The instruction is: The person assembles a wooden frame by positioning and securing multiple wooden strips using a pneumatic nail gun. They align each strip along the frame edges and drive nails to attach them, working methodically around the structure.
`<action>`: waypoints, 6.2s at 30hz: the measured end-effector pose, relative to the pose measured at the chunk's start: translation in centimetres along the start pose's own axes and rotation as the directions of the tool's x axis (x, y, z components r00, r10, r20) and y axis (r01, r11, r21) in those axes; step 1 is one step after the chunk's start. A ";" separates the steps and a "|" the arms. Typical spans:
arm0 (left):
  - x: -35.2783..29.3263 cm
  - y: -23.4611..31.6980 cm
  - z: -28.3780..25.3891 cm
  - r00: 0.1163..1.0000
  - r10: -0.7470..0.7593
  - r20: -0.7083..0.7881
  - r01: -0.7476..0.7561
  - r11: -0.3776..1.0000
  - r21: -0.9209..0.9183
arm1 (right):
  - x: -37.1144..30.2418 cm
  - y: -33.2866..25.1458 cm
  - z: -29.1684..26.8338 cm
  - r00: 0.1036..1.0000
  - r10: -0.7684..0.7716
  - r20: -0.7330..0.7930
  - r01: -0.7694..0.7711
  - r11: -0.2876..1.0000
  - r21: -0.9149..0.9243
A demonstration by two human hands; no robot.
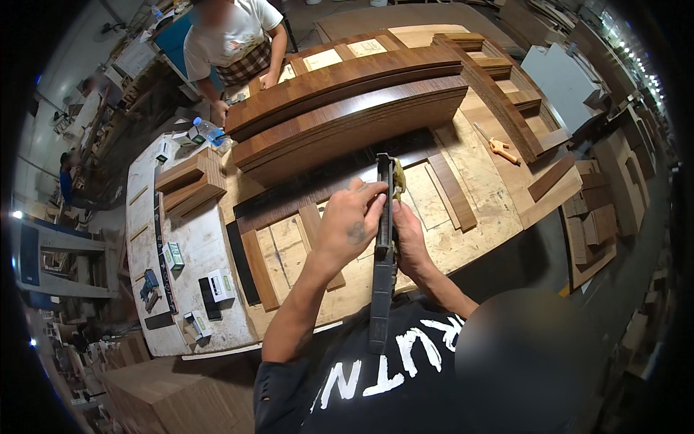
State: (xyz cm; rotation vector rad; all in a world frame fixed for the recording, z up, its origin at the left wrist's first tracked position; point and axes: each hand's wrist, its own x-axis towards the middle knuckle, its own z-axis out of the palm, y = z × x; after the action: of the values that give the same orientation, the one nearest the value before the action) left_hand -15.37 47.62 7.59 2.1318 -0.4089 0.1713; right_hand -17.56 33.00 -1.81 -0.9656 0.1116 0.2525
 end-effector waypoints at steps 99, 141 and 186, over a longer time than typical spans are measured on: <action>13.9 -13.4 48.1 0.621 -0.697 -0.358 0.761 0.428 0.488 | 23.5 -11.9 -39.0 0.966 0.070 0.250 0.238 0.139 -0.961; 13.7 -13.4 47.3 0.573 -0.763 -0.299 0.803 0.452 0.388 | 32.6 -21.2 -34.3 0.706 0.648 -0.287 -0.383 0.008 -0.924; 13.0 -13.7 47.6 0.573 -0.782 -0.244 0.807 0.488 0.332 | 33.8 -15.8 -31.3 0.678 0.721 0.142 0.426 -0.227 -0.876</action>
State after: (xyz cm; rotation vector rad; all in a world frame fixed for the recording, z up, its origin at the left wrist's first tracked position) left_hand 0.08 12.36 -26.24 2.4946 0.7736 -0.2523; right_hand 19.72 4.15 -13.89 -2.5427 -0.9694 1.2076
